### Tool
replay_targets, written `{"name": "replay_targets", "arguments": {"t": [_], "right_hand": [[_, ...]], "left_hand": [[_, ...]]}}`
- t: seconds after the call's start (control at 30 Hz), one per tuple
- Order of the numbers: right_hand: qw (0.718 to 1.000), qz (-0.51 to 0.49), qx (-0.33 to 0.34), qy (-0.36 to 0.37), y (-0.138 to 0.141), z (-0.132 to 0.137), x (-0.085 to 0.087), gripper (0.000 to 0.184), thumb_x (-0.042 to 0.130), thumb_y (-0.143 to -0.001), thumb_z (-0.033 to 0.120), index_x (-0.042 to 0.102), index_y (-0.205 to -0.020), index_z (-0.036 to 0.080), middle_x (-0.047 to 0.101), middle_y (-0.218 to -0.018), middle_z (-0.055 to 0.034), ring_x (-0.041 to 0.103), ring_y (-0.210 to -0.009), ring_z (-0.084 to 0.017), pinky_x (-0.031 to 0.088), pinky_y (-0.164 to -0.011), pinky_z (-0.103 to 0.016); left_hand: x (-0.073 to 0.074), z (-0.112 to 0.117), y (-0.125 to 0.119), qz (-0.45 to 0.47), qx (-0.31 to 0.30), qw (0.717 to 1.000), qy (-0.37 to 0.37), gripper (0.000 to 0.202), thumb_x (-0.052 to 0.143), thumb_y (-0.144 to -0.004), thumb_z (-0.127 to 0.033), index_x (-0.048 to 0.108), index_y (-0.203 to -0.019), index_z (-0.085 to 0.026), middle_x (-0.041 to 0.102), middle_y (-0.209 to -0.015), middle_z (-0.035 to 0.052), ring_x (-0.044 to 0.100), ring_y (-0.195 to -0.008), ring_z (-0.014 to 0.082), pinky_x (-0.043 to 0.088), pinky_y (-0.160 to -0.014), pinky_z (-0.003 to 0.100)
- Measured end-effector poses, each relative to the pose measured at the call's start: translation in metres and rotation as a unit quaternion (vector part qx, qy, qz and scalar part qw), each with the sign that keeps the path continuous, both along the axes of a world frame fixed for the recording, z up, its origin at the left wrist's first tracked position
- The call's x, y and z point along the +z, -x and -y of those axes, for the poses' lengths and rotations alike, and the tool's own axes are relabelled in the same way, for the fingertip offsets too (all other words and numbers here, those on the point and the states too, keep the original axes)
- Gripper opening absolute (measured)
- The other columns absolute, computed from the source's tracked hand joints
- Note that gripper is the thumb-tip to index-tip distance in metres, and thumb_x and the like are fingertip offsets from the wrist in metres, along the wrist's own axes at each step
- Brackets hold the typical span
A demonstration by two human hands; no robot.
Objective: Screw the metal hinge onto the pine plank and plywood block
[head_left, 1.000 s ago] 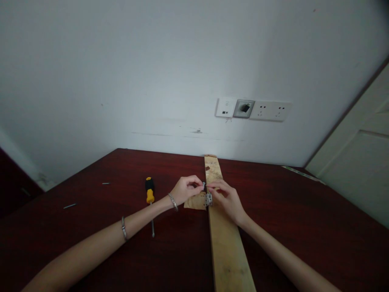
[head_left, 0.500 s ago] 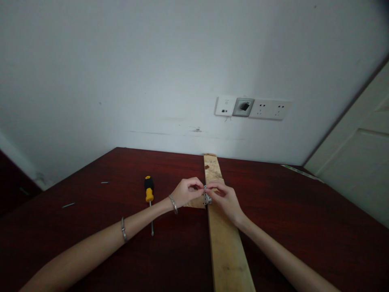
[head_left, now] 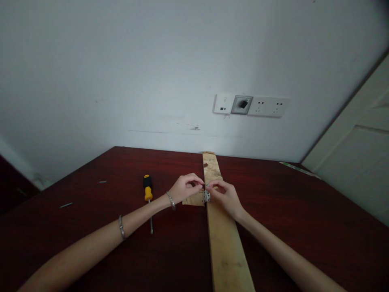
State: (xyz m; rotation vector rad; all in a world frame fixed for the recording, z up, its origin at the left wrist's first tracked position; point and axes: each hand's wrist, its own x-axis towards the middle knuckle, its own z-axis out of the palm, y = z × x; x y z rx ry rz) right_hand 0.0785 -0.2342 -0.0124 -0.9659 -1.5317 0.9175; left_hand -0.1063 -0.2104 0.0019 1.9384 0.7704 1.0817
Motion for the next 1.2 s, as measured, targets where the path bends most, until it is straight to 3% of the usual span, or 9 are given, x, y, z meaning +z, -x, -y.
{"name": "replay_targets", "arguments": {"t": [0.2, 0.33, 0.47, 0.93, 1.2], "right_hand": [[0.998, 0.067, 0.006, 0.004, -0.012, -0.004, -0.014, 0.018, 0.068, -0.071, 0.036, 0.066, -0.073, 0.018, 0.067, -0.070, -0.0013, 0.059, -0.061, -0.013, 0.048, -0.061, -0.026], [0.994, 0.111, 0.023, -0.008, -0.017, -0.005, -0.017, 0.015, 0.066, -0.072, 0.033, 0.067, -0.073, 0.018, 0.069, -0.072, -0.0022, 0.062, -0.068, -0.016, 0.050, -0.067, -0.029], [0.990, 0.139, 0.027, -0.020, -0.020, -0.004, -0.017, 0.012, 0.065, -0.073, 0.030, 0.067, -0.076, 0.019, 0.070, -0.079, -0.0034, 0.064, -0.075, -0.018, 0.049, -0.075, -0.032], [0.981, 0.190, 0.031, -0.027, -0.023, -0.005, -0.016, 0.011, 0.063, -0.074, 0.028, 0.067, -0.075, 0.018, 0.069, -0.078, -0.0025, 0.062, -0.073, -0.016, 0.048, -0.072, -0.029], [0.969, 0.225, 0.058, -0.082, -0.026, -0.006, -0.011, 0.004, 0.063, -0.073, 0.021, 0.066, -0.073, 0.020, 0.065, -0.078, -0.0011, 0.060, -0.073, -0.015, 0.046, -0.070, -0.028]], "left_hand": [[-0.003, -0.008, 0.005, 0.031, 0.043, 0.998, 0.027, 0.024, 0.059, -0.078, -0.032, 0.066, -0.087, -0.011, 0.059, -0.081, 0.0047, 0.055, -0.066, 0.0105, 0.047, -0.051, 0.018], [-0.003, -0.010, 0.008, 0.032, 0.050, 0.998, 0.028, 0.022, 0.059, -0.079, -0.030, 0.066, -0.086, -0.011, 0.061, -0.082, 0.0054, 0.056, -0.064, 0.0095, 0.048, -0.051, 0.018], [-0.002, -0.011, 0.009, 0.032, 0.051, 0.998, 0.027, 0.019, 0.059, -0.079, -0.028, 0.066, -0.086, -0.011, 0.062, -0.081, 0.0055, 0.056, -0.062, 0.0087, 0.047, -0.051, 0.017], [-0.009, -0.016, 0.014, 0.041, 0.053, 0.997, 0.047, 0.026, 0.060, -0.078, -0.033, 0.066, -0.087, -0.009, 0.061, -0.078, 0.0056, 0.057, -0.064, 0.0113, 0.048, -0.049, 0.020], [-0.011, -0.017, 0.014, 0.040, 0.052, 0.996, 0.057, 0.023, 0.060, -0.078, -0.029, 0.066, -0.087, -0.009, 0.061, -0.078, 0.0053, 0.058, -0.066, 0.0112, 0.048, -0.049, 0.017]]}}
